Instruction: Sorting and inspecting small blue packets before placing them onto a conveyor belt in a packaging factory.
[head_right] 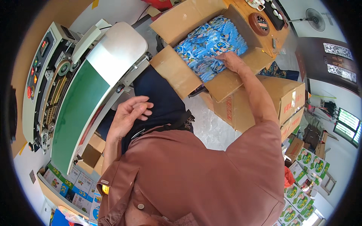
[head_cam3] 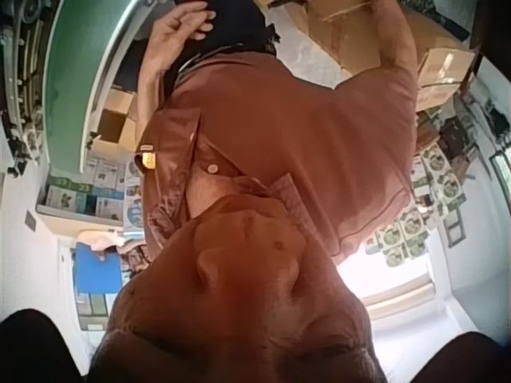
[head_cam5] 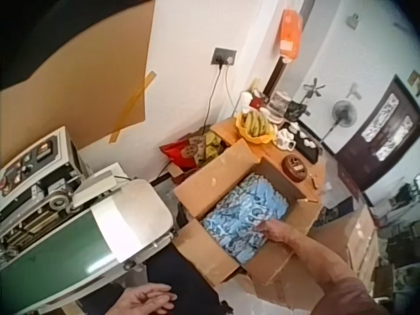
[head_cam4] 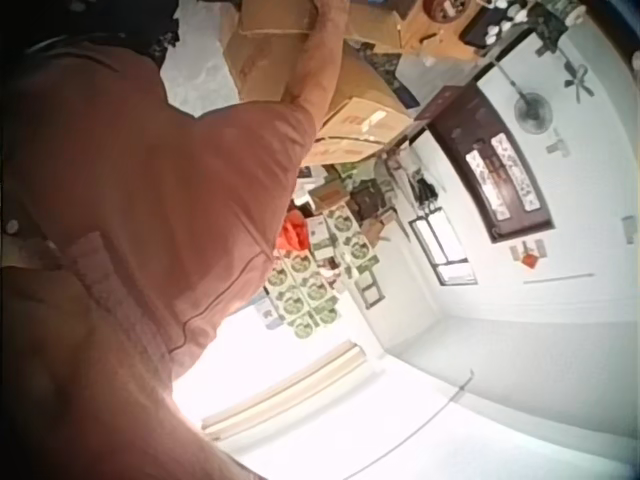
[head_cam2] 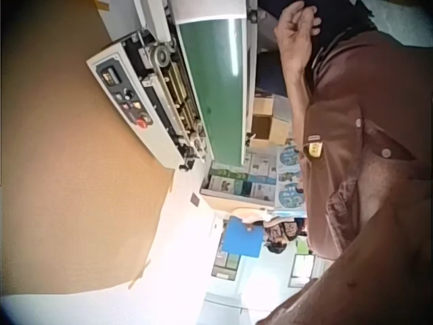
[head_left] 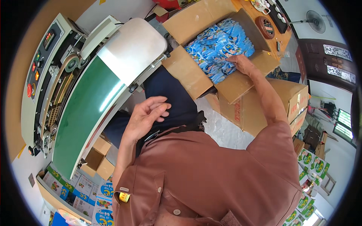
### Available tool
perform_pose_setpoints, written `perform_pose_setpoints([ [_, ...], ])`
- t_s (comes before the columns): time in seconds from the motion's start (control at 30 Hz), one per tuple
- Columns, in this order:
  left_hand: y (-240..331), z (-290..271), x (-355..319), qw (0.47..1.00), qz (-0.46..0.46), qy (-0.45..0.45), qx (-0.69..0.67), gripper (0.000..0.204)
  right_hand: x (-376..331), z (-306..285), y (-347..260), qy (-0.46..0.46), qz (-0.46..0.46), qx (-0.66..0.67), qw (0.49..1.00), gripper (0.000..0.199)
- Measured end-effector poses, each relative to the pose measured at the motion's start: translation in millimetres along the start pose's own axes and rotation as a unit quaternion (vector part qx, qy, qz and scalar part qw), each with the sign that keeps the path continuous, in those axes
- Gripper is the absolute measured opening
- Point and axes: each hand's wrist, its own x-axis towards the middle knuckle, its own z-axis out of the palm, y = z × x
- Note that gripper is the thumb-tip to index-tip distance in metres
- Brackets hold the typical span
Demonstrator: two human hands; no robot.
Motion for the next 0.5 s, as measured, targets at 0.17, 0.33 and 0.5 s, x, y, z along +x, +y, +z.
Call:
perform_pose_setpoints([
  [0.17,-2,21,43,0.995,0.051,-0.039,0.081,0.038,-16,-29,-19,0.042,-0.023,0.01,0.999,0.047],
  [0.33,-3,47,75,0.96,0.172,0.01,0.221,0.06,-29,-90,-84,0.043,-0.003,0.027,0.999,0.043],
  [0.5,41,78,98,0.859,0.363,0.081,0.351,0.101,-30,-152,-165,0.007,0.007,0.055,0.998,0.041],
])
